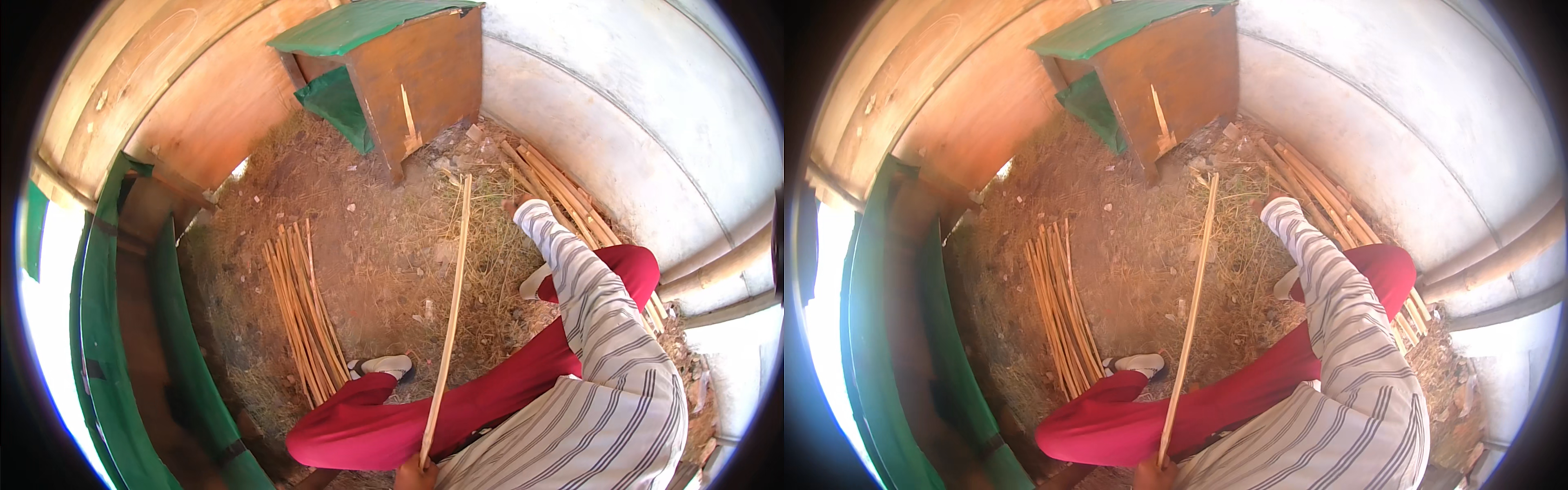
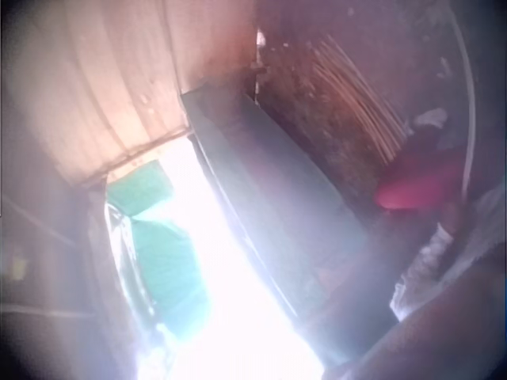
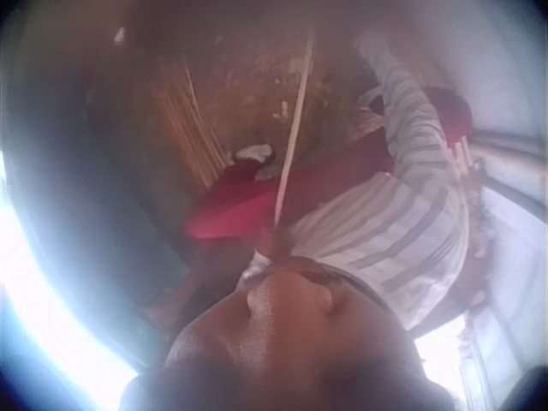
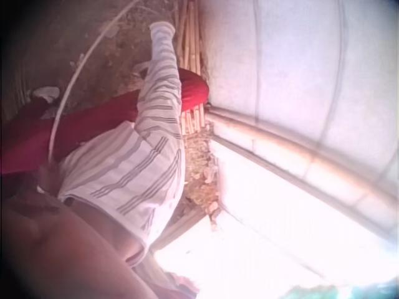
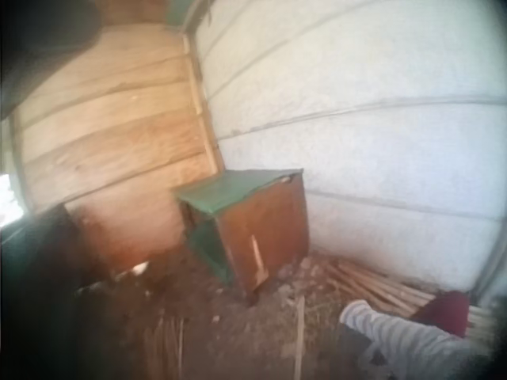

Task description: The person sits on the ground and uses a small knife to shave thin strips off a long wooden stick. They hold the stick with their left hand and scrape the blade along its length with their right hand, creating wood shavings that fall to the floor.

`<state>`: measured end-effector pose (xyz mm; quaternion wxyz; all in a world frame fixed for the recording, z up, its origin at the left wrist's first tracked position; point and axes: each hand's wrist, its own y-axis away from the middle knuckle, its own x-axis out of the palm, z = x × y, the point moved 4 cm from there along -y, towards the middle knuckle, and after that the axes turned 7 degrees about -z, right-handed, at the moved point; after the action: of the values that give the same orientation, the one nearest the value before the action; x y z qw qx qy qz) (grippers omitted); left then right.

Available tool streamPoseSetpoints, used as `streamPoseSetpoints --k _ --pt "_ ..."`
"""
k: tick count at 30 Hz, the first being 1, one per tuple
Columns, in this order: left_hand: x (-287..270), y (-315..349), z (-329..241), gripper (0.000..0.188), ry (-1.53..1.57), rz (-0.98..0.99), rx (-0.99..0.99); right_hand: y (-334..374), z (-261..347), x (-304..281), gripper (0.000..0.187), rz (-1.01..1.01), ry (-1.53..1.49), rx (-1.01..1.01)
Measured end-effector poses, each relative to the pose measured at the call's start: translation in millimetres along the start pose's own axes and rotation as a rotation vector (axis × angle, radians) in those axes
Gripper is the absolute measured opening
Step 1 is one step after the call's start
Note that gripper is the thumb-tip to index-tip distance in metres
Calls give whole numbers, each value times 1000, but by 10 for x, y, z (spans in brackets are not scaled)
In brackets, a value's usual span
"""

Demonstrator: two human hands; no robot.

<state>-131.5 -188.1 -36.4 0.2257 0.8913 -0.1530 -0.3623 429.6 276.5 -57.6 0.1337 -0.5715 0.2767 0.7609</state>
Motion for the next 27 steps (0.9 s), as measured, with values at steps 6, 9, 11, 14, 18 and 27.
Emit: streamPoseSetpoints --k 6,9,11,14,18,27 --pt "-360 -309 -1335 27 -128 -178 51 246 178 278 73 111 -309 -74" --pt "-449 -245 -1491 30 -11 -186 -46 480 403 287 73 182 -696 7" --pt "-453 -220 -1503 31 26 -193 -49 561 462 309 74 233 -888 38" --pt "-429 -165 -1433 30 -2 -200 -25 535 500 492 78 374 -1064 41" --pt "-368 -147 -1272 29 -115 -257 79 632 675 668 68 468 -1083 82" --pt "-427 -357 -1398 35 409 -64 -39 2046 1020 20 52 348 -1118 -141"
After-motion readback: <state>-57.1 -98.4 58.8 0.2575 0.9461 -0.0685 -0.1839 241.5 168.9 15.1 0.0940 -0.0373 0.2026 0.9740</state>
